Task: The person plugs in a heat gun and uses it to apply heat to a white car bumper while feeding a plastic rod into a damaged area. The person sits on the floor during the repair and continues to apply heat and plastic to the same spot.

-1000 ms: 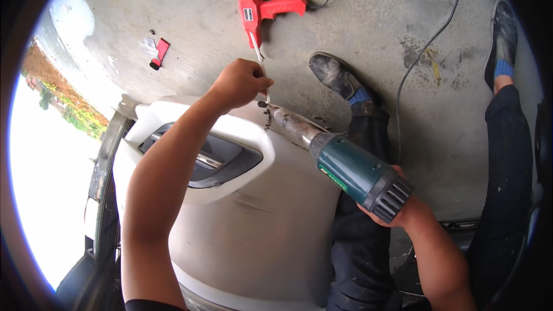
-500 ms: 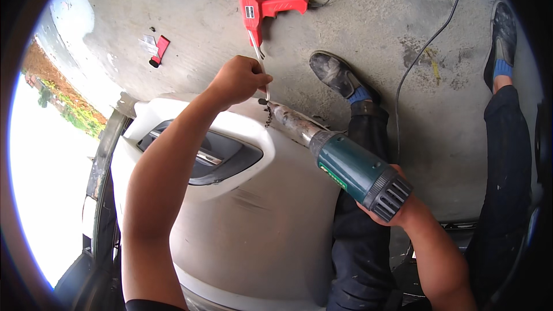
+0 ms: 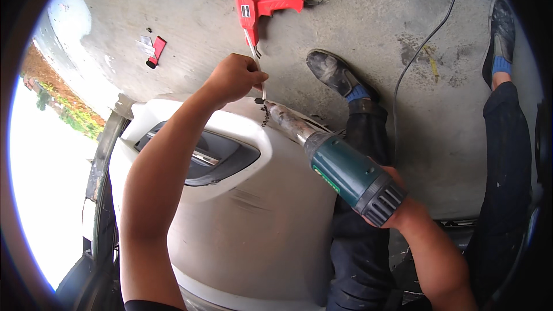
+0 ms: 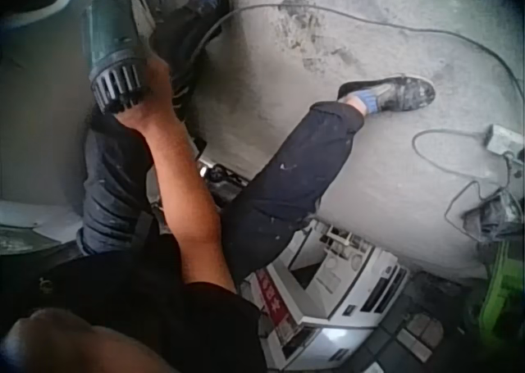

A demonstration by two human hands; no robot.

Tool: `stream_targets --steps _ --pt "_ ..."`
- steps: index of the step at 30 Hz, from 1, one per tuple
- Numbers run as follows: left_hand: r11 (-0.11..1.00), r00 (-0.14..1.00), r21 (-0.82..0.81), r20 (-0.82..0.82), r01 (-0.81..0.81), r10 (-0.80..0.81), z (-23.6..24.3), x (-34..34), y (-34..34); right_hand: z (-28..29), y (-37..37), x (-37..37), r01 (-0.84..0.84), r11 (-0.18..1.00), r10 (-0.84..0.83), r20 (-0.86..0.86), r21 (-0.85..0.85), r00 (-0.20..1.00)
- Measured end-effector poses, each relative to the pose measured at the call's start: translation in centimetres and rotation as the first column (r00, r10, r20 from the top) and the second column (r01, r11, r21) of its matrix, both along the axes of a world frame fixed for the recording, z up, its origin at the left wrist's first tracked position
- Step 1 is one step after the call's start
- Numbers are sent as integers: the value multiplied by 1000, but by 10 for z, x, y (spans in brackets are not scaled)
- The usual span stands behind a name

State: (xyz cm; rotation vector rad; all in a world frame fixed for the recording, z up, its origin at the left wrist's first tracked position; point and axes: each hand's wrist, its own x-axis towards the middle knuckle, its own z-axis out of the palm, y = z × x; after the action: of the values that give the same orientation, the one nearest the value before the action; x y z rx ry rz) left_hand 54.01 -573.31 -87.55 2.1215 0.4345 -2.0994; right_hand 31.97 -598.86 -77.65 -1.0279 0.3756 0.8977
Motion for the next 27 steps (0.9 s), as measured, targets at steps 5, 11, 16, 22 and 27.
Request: stream_targets --steps 5,11,16,22,27 --pt "999 999 9 -11 42 -42 0 2 1 12 15 -5 44 997 -30 -193 66 981" --pt "1000 1000 -28 2 -8 8 1 1 3 25 23 5 -3 991 25 168 -131 985" --pt "999 1000 -39 12 -22 22 0 1 7 33 30 3 -17 993 27 86 -115 996" --pt "999 1000 -40 0 -30 30 -1 0 8 24 23 6 -27 991 53 199 -130 979" --pt "999 1000 -32 10 -22 22 0 0 6 21 21 4 48 995 -34 153 -89 988"
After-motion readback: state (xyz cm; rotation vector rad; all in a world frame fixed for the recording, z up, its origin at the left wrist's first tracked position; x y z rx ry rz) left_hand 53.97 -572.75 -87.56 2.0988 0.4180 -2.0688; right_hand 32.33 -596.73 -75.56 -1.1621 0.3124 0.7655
